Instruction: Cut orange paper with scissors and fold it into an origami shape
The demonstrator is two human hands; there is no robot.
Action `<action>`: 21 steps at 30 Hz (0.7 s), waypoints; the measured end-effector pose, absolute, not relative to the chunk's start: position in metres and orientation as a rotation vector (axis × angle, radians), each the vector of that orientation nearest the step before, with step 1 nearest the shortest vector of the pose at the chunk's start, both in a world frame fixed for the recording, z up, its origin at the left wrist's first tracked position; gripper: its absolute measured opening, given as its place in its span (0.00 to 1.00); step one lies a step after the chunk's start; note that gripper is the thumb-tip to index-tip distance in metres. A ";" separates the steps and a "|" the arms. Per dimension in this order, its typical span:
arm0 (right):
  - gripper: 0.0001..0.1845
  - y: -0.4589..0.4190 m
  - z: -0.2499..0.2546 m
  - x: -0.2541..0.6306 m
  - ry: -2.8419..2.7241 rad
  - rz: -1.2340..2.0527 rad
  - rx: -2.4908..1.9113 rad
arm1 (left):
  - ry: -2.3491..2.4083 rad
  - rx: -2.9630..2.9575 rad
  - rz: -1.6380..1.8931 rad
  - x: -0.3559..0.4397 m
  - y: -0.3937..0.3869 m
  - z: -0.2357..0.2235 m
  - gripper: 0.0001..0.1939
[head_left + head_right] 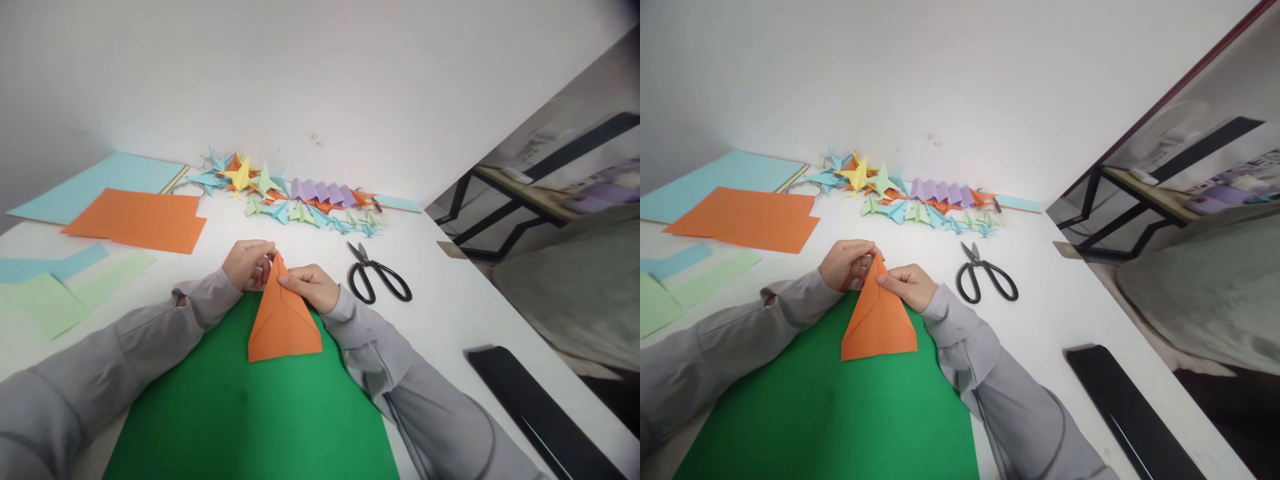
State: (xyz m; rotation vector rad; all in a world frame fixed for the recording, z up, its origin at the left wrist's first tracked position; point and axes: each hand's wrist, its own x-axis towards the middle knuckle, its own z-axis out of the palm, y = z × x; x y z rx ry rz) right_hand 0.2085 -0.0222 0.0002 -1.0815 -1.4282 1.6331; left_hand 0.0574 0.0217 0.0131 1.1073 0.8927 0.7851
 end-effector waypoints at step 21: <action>0.21 -0.021 -0.004 0.209 -1.479 1.513 -1.105 | 0.938 1.303 0.902 0.058 0.020 0.008 0.13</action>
